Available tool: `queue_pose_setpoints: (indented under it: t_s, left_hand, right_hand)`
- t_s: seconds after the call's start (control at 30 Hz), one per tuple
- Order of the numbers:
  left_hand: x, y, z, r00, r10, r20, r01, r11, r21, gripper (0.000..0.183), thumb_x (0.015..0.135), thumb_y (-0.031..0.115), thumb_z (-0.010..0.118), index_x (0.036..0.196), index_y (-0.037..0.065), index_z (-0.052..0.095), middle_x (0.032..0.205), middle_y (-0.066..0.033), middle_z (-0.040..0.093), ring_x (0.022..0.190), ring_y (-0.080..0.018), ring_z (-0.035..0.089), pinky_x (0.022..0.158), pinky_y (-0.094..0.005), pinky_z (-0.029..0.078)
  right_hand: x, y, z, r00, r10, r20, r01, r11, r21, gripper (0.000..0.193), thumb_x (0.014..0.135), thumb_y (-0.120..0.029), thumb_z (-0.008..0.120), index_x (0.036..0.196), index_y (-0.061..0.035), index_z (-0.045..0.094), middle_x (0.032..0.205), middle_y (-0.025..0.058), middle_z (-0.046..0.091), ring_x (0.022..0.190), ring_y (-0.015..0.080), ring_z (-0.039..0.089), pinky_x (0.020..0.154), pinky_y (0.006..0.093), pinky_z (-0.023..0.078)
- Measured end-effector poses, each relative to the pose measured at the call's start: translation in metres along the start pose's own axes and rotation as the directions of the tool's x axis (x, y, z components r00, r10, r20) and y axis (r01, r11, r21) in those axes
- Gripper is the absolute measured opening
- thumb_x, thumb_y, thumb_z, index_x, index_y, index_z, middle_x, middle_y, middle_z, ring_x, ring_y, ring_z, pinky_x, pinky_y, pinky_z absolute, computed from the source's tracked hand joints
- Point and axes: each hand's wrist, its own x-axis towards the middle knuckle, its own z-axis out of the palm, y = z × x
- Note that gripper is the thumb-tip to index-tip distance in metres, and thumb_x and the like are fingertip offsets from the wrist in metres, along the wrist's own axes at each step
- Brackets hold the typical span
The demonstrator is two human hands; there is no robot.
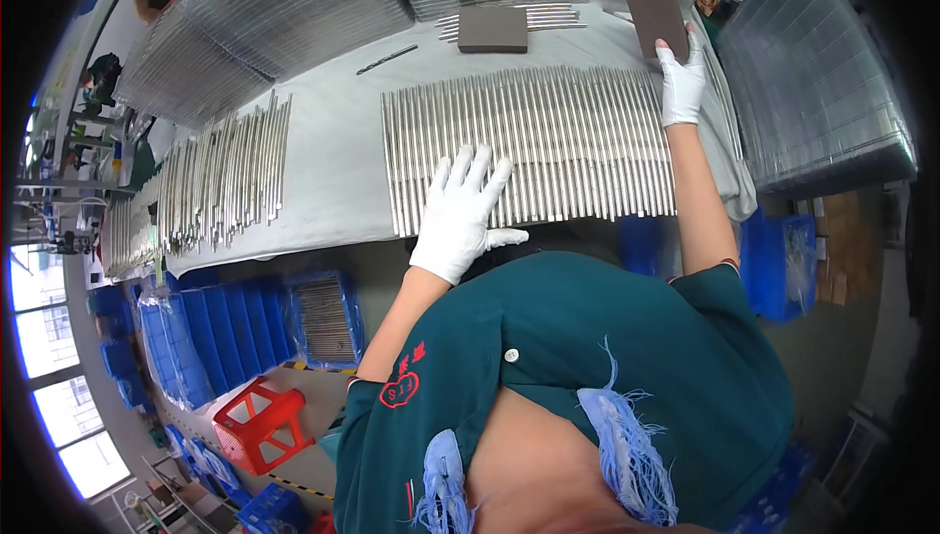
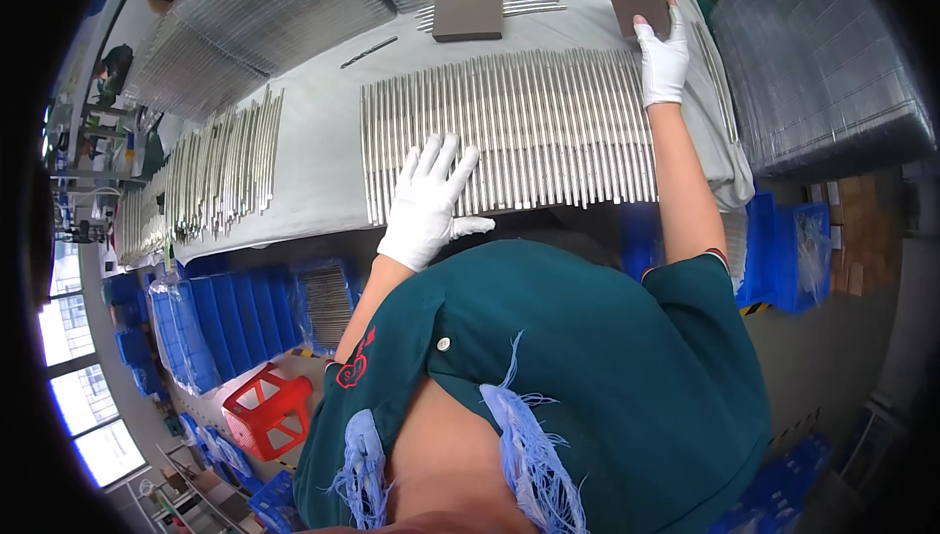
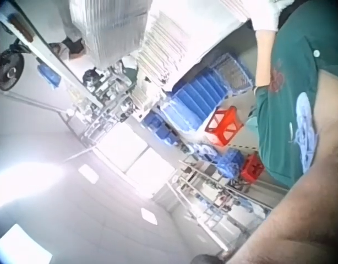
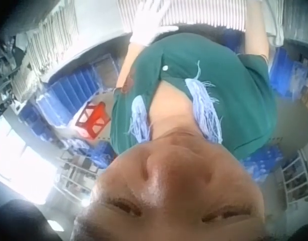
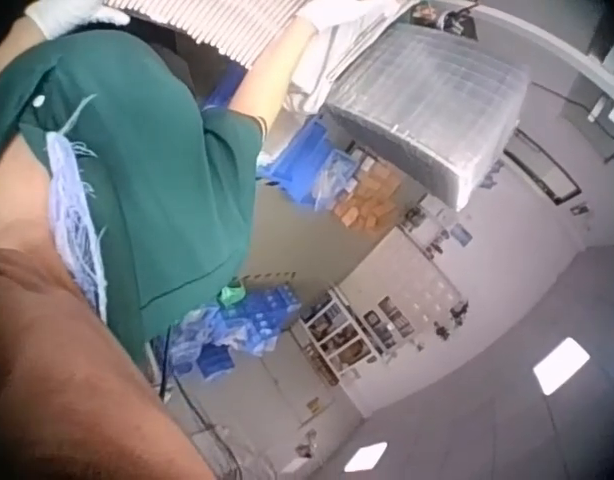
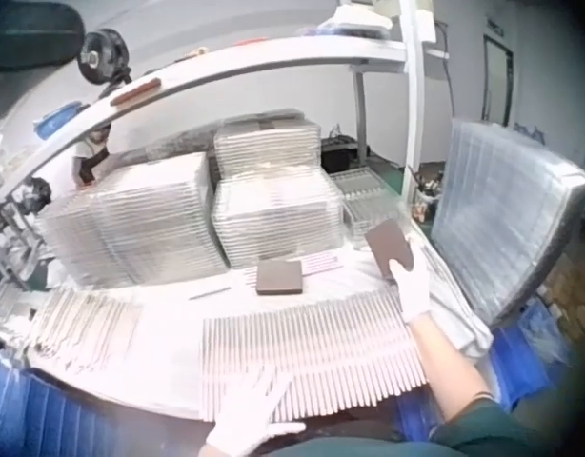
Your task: Gathering and aligning metal rods on a workbench using hand blocks.
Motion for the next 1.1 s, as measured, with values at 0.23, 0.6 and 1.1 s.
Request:
queue_pose_setpoints:
  t_s: [0.23, 0.6, 1.1]
  left_hand:
    - [0.000, 0.002, 0.004, 1.000, 0.003, 0.010, -0.003, 0.999, 0.034, 0.094, 0.065, 0.060, 0.072, 0.140, 0.009, 0.047, 0.139, -0.0180, 0.047, 0.132, -0.0372, 0.041, 0.109, -0.0537, 0.031]
    - [-0.002, 0.003, 0.004, 1.000, -0.002, 0.001, 0.002, 1.000, 0.013, 0.092, 0.068, 0.061, 0.069, 0.140, 0.009, 0.047, 0.140, -0.0171, 0.047, 0.133, -0.0370, 0.041, 0.110, -0.0535, 0.031]
    - [-0.001, 0.000, 0.008, 1.000, -0.004, 0.004, 0.004, 1.000, 0.012, 0.093, 0.066, 0.061, 0.072, 0.140, 0.010, 0.047, 0.141, -0.0178, 0.047, 0.134, -0.0375, 0.040, 0.110, -0.0539, 0.030]
  right_hand:
    - [-0.001, 0.000, -0.002, 0.999, 0.044, 0.004, -0.044, 0.995, 0.088, 0.064, 0.086, -0.015, 0.076, 0.141, -0.0006, 0.046, 0.125, 0.0089, 0.062, 0.109, 0.0130, 0.058, 0.095, 0.0254, 0.045]
    - [-0.001, -0.003, -0.004, 0.998, 0.061, 0.026, -0.063, 0.996, 0.060, 0.063, 0.088, -0.014, 0.074, 0.142, -0.0009, 0.044, 0.129, 0.0091, 0.057, 0.113, 0.0143, 0.056, 0.097, 0.0257, 0.044]
    - [0.000, 0.006, -0.003, 0.999, 0.032, 0.024, -0.035, 0.995, 0.094, 0.063, 0.087, -0.013, 0.074, 0.141, -0.0004, 0.045, 0.125, 0.0078, 0.060, 0.109, 0.0126, 0.058, 0.095, 0.0249, 0.046]
